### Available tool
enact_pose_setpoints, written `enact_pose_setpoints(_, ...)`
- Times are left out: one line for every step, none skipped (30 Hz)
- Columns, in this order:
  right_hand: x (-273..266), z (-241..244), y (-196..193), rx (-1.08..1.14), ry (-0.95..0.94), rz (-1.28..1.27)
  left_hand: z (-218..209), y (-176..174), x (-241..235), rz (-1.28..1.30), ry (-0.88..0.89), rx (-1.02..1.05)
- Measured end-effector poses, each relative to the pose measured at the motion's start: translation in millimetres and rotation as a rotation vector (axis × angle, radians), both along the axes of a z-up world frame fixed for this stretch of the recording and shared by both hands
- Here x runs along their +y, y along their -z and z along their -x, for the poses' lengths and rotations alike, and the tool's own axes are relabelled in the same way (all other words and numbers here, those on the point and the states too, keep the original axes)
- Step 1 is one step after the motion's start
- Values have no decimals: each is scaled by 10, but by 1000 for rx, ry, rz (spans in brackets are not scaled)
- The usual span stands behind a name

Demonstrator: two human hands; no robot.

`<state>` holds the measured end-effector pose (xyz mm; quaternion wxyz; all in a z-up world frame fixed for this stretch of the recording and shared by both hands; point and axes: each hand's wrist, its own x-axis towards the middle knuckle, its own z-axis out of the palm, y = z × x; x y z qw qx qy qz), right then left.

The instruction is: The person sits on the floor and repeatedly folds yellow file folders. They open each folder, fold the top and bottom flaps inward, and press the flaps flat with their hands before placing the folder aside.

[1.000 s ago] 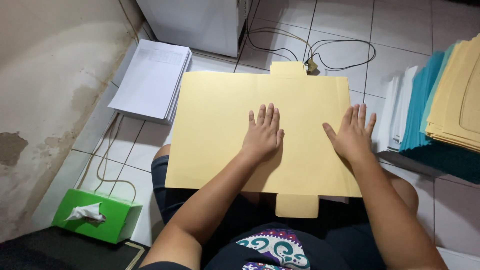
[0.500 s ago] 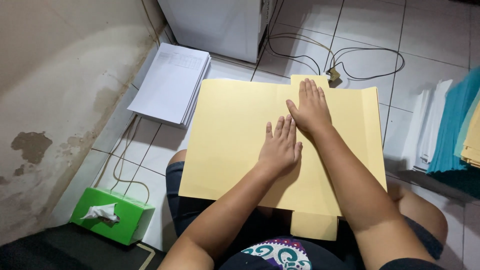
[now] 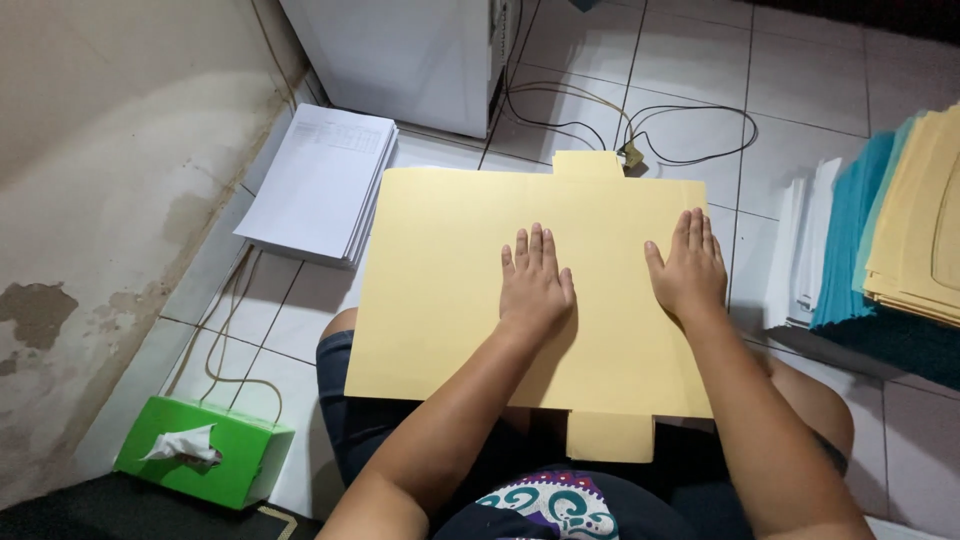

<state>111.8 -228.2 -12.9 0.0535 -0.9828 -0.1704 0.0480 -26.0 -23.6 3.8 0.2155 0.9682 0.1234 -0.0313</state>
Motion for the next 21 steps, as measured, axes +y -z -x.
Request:
enact_pose_setpoints(-39, 121, -28, -3, 5, 1, -21, 13, -1, 1, 5, -3)
enact_pose_setpoints(-77, 251, -51, 0, -4, 3, -37, 28, -3, -6, -13, -6)
enact_pose_setpoints(-117, 375, -72, 4, -13, 4, -58, 44, -7, -13, -32, -8)
enact_pose_setpoints(-164, 469, -54, 5, -5, 4, -117, 68, 9, -13, -24, -8)
enact_pose_setpoints(-212, 557, -34, -23, -33, 2, -182, 93, 22, -35, -38, -14)
enact_pose_setpoints(-265, 649, -11, -48, -60, 1, -246, 122, 29, -57, -51, -18)
enact_pose_setpoints(-293, 705, -5, -46, -51, 2, -377, 193, 79, -57, -42, -16)
enact_pose_setpoints(-321, 767, 0, -49, -57, -3, -506, 265, 125, -73, -50, -43)
enact_pose_setpoints(-347, 829, 3, -53, -64, -7, -635, 336, 171, -89, -58, -70)
enact_pose_setpoints(-346, 877, -32, -54, -53, -6, -767, 403, 219, -87, -47, -72)
enact_pose_setpoints(-341, 925, -67, -44, -51, -13, -898, 470, 268, -111, -65, -90)
enact_pose_setpoints(-321, 941, -109, -39, -56, -21, -1047, 527, 332, -136, -90, -113)
enact_pose_setpoints(-312, 912, -116, -45, -52, -20, -1115, 492, 360, -134, -87, -120)
enact_pose_setpoints(-312, 915, -112, -39, -51, -15, -1152, 479, 377, -139, -90, -104)
enact_pose_setpoints(-316, 916, -104, -33, -50, -11, -1191, 469, 390, -143, -93, -87)
enact_pose_setpoints(-317, 901, -68, -29, -40, -10, -1138, 415, 377, -142, -83, -84)
enact_pose_setpoints(-325, 889, -31, -46, -44, -14, -1081, 361, 359, -156, -76, -68)
enact_pose_setpoints(-336, 888, 3, -64, -43, -19, -1026, 302, 337, -170, -66, -53)
enact_pose_setpoints(-348, 885, 20, -61, -28, -19, -915, 262, 262, -171, -52, -51)
enact_pose_setpoints(-349, 878, 34, -65, -33, -33, -796, 209, 203, -173, -30, -42)
enact_pose_setpoints(-356, 878, 40, -68, -38, -47, -670, 148, 139, -176, -9, -32)
